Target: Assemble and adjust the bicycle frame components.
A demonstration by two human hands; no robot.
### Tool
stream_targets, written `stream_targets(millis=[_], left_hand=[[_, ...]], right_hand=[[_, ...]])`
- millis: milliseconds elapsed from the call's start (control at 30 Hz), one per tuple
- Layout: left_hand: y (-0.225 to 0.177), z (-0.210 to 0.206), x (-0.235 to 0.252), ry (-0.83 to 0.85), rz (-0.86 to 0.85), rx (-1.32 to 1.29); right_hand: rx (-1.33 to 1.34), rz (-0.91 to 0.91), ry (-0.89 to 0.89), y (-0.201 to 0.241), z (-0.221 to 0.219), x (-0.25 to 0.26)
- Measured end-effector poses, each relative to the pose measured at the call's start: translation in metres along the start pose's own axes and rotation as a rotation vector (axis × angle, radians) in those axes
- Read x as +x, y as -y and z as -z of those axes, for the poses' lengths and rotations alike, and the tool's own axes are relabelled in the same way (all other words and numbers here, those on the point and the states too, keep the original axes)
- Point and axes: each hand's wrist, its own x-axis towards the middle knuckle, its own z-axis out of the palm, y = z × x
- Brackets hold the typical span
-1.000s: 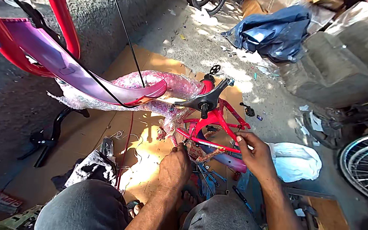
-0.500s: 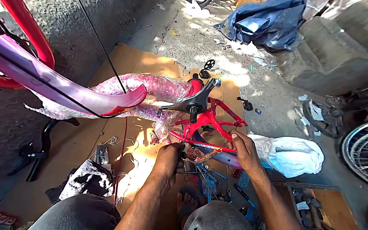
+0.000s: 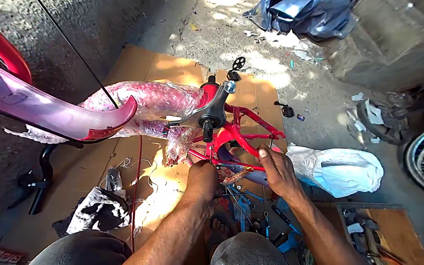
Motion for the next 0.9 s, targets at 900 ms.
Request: stream_targets(millis=[900], left_hand=[[-0.021,0.032,0.014,0.114,-0.011,0.328]], right_hand=[[0.014,-0.007,-0.010,0.000,-0.001,-0.002]])
